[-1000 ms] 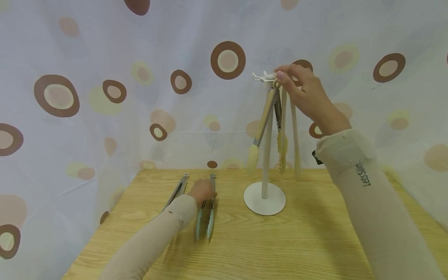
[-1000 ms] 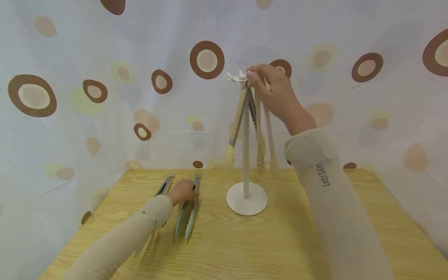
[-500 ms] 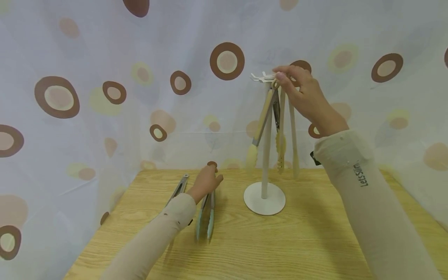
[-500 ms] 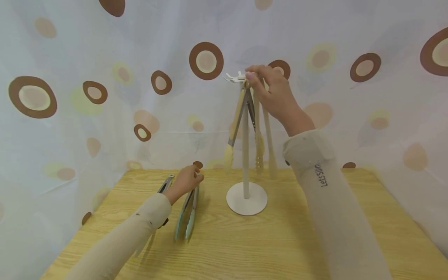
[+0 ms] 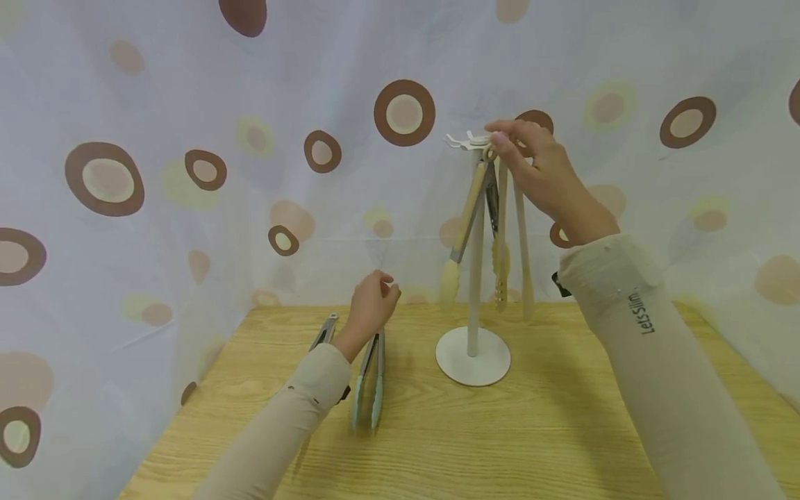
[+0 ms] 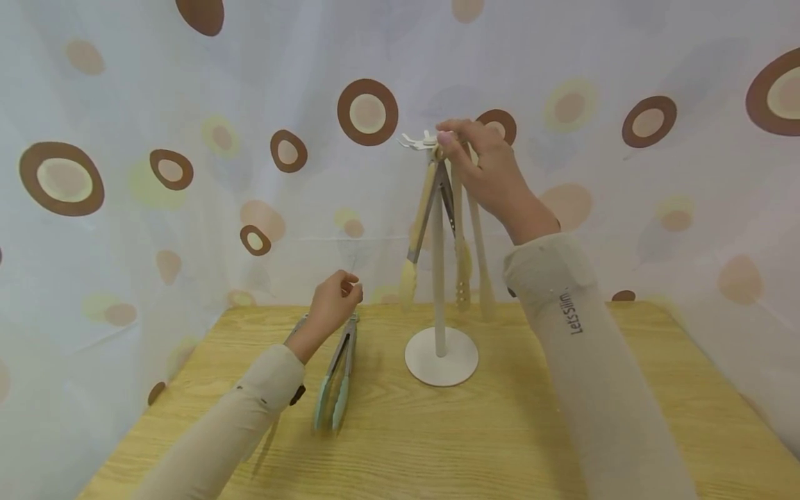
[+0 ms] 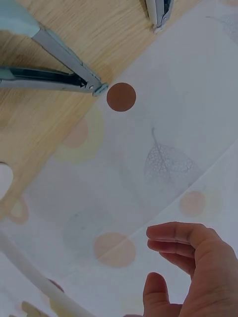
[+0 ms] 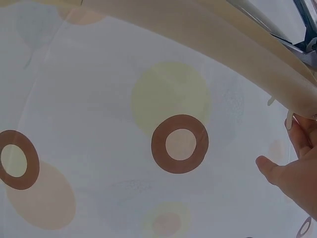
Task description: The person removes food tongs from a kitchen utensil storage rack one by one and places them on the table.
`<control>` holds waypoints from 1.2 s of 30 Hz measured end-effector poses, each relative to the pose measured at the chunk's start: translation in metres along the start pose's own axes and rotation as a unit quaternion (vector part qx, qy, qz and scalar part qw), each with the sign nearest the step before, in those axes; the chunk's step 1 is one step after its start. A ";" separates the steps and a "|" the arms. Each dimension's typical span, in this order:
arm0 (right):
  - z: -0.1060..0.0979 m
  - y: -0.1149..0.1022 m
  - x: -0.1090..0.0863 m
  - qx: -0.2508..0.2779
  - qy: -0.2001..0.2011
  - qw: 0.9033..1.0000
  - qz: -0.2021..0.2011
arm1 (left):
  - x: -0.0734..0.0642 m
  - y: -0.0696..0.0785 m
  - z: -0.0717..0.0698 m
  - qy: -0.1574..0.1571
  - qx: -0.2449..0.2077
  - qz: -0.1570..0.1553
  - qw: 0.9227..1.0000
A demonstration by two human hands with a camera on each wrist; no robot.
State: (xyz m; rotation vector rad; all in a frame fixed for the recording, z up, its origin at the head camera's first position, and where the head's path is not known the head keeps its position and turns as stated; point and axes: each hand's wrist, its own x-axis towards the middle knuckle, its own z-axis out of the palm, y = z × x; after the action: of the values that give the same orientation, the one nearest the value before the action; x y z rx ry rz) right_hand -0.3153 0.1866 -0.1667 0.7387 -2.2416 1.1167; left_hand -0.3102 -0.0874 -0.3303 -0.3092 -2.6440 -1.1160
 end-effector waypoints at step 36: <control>0.004 0.002 -0.002 0.006 0.004 1.000 0.003 | 0.031 0.099 -0.032 0.080 -0.109 0.187 0.973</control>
State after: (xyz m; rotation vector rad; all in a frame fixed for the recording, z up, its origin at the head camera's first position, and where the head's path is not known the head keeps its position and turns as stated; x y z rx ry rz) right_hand -0.3157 0.1851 -0.1713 0.7305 -2.2337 1.1356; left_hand -0.3056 -0.0399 -0.2329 -0.6964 -2.2047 -1.2401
